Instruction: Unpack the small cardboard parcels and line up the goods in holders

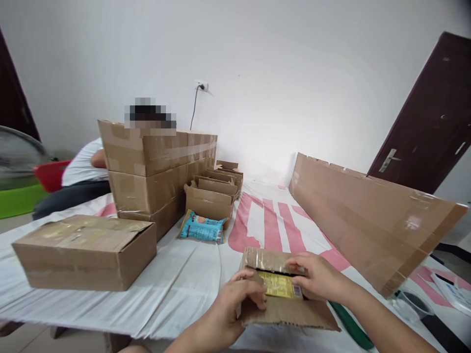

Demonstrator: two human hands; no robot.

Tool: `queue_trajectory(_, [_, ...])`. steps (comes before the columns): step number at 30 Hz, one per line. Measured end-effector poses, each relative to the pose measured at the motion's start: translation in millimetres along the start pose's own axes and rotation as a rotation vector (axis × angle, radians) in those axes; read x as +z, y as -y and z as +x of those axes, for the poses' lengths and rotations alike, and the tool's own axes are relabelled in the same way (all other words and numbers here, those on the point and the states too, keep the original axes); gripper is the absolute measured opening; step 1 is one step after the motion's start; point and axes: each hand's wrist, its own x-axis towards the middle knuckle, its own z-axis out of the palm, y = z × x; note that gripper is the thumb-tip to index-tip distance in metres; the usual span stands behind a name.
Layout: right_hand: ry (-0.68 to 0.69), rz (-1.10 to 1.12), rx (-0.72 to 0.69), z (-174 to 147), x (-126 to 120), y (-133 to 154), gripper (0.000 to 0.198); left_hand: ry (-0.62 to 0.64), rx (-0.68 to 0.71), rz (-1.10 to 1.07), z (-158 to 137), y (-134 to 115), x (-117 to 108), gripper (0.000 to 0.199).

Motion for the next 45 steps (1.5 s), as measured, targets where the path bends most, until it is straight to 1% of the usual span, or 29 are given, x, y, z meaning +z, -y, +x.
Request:
queue_trajectory(2, [-0.013, -0.041, -0.085, 0, 2, 11, 0.036, 0.058, 0.08, 0.088, 3, -2, 0, 0.026])
queue_trajectory(3, [0.012, -0.048, -0.119, -1, 4, 17, 0.036, 0.057, 0.121, 0.149, 3, -1, 1, 0.023])
queue_trajectory(5, [0.082, -0.067, -0.141, -4, 10, 27, 0.036, -0.004, 0.187, 0.259, 3, 2, 5, 0.022])
queue_trajectory(7, [0.1, -0.108, -0.11, -6, 17, 30, 0.04, -0.068, 0.215, 0.314, 2, 7, 10, 0.021])
queue_trajectory(10, [0.006, -0.176, -0.016, -3, 25, 20, 0.041, -0.078, 0.189, 0.3, -1, 12, 14, 0.019])
queue_trajectory(12, [0.008, -0.192, 0.036, 3, 24, 6, 0.042, -0.067, 0.164, 0.274, -1, 12, 15, 0.021])
queue_trajectory(15, [0.138, -0.146, 0.085, 14, 16, -15, 0.053, -0.042, 0.142, 0.263, 0, 9, 14, 0.024])
queue_trajectory(18, [0.266, -0.094, 0.072, 22, 6, -24, 0.065, -0.006, 0.131, 0.272, -3, 8, 16, 0.026])
queue_trajectory(19, [0.289, -0.08, 0.055, 23, 5, -25, 0.064, -0.002, 0.119, 0.279, -4, 9, 16, 0.028])
queue_trajectory(20, [0.299, -0.067, 0.036, 24, 5, -24, 0.059, -0.009, 0.099, 0.288, -6, 11, 17, 0.031])
queue_trajectory(22, [0.277, -0.057, 0.009, 24, 8, -23, 0.044, -0.073, 0.017, 0.305, -11, 20, 18, 0.041])
queue_trajectory(23, [0.254, -0.062, 0.003, 23, 11, -23, 0.041, -0.121, -0.051, 0.303, -13, 26, 19, 0.048])
queue_trajectory(24, [0.234, -0.068, 0.006, 22, 14, -24, 0.041, -0.164, -0.13, 0.284, -15, 33, 19, 0.059])
queue_trajectory(25, [0.221, -0.075, 0.015, 21, 18, -25, 0.045, -0.189, -0.212, 0.245, -17, 41, 20, 0.074])
queue_trajectory(26, [0.214, -0.08, 0.026, 20, 22, -26, 0.052, -0.184, -0.287, 0.183, -18, 49, 21, 0.091])
queue_trajectory(27, [0.212, -0.082, 0.036, 20, 26, -28, 0.059, -0.15, -0.344, 0.102, -19, 56, 22, 0.11])
queue_trajectory(28, [0.207, -0.084, 0.043, 20, 29, -29, 0.064, -0.101, -0.376, 0.011, -19, 63, 23, 0.124])
queue_trajectory(29, [0.199, -0.085, 0.047, 19, 31, -30, 0.065, -0.053, -0.388, -0.074, -19, 69, 25, 0.134])
queue_trajectory(30, [0.192, -0.085, 0.049, 18, 33, -29, 0.062, -0.018, -0.388, -0.142, -19, 73, 26, 0.138])
queue_trajectory(32, [0.182, -0.077, 0.046, 15, 32, -25, 0.055, -0.001, -0.378, -0.223, -18, 79, 29, 0.137])
queue_trajectory(33, [0.158, -0.077, 0.033, 12, 29, -22, 0.054, -0.007, -0.376, -0.24, -18, 80, 30, 0.136])
queue_trajectory(35, [0.033, -0.085, -0.034, 4, 21, -16, 0.054, -0.012, -0.4, -0.263, -18, 82, 30, 0.138])
queue_trajectory(37, [-0.17, -0.101, -0.129, -5, 10, -16, 0.052, -0.022, -0.45, -0.288, -18, 84, 26, 0.141])
queue_trajectory(38, [-0.29, -0.099, -0.154, -10, 5, -18, 0.051, -0.042, -0.475, -0.294, -18, 86, 23, 0.141])
queue_trajectory(39, [-0.413, -0.078, -0.143, -14, 1, -23, 0.049, -0.07, -0.495, -0.298, -17, 88, 19, 0.14])
queue_trajectory(40, [-0.541, -0.033, -0.096, -17, -2, -29, 0.048, -0.105, -0.508, -0.299, -17, 91, 15, 0.138])
queue_trajectory(42, [-0.772, 0.142, 0.056, -23, -1, -47, 0.054, -0.177, -0.527, -0.3, -16, 96, 6, 0.135])
queue_trajectory(43, [-0.852, 0.26, 0.131, -26, 2, -56, 0.059, -0.205, -0.54, -0.306, -15, 98, 2, 0.134])
queue_trajectory(45, [-0.919, 0.494, 0.225, -33, 15, -72, 0.065, -0.237, -0.572, -0.35, -14, 102, -6, 0.135])
